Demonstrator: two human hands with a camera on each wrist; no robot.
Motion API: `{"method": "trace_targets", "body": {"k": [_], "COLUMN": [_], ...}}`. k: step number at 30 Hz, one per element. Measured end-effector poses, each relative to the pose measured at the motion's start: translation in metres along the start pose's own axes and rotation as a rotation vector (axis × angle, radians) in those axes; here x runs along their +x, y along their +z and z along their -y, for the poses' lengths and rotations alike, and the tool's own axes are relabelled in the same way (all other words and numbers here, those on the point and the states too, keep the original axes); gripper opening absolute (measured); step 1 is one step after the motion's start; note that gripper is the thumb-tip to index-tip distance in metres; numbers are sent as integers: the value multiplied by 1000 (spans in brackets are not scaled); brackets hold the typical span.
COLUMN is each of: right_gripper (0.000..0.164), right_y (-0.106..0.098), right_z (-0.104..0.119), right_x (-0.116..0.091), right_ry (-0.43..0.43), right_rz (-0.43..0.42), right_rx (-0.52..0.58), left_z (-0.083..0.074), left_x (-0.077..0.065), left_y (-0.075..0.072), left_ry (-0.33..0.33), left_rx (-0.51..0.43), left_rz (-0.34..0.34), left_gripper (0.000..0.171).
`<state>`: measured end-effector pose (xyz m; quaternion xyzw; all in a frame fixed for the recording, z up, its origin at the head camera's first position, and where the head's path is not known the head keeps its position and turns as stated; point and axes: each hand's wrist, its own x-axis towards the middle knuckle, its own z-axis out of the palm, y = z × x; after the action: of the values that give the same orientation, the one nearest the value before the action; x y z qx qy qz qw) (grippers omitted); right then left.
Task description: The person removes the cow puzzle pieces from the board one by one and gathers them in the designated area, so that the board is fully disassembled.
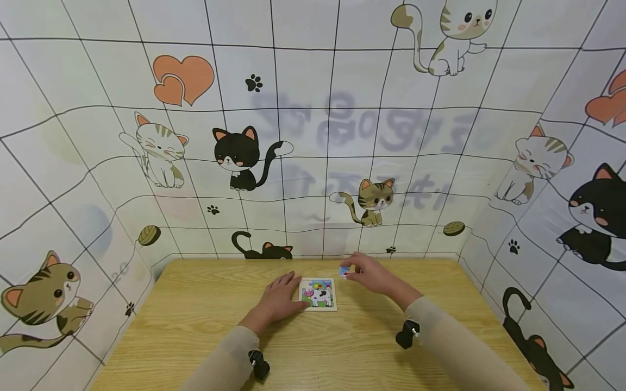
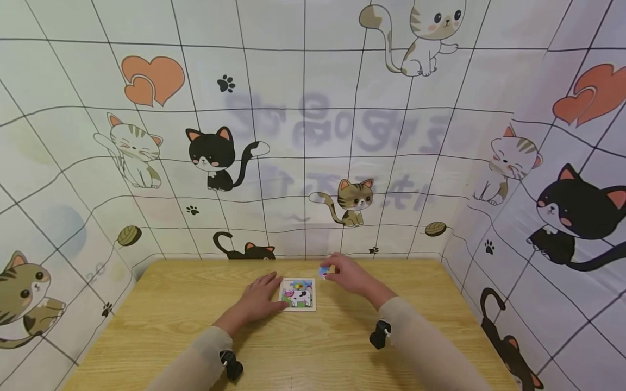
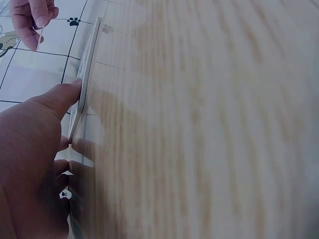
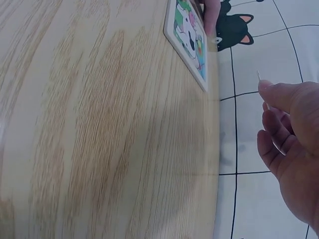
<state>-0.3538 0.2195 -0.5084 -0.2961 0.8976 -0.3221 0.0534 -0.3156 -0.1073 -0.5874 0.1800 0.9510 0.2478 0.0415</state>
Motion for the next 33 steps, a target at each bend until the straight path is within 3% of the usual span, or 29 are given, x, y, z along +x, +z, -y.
{"method": "trace_targets", "body": {"k": [16,33], "right_gripper": [31,30], "right_y": [-17,-25], "right_z": [-21,-35], "right_x": [-15,-26], "right_ry": [-7,43], "right_rz": [-27,-28], "right_rx": [-16,13], "left_z": [2,0], "left_x": [3,0], "left_y": [3,2], "left_ry": [1,8], "left_rx": [10,2], "left_rz": [-12,-7], "left_gripper": [88,89]}}
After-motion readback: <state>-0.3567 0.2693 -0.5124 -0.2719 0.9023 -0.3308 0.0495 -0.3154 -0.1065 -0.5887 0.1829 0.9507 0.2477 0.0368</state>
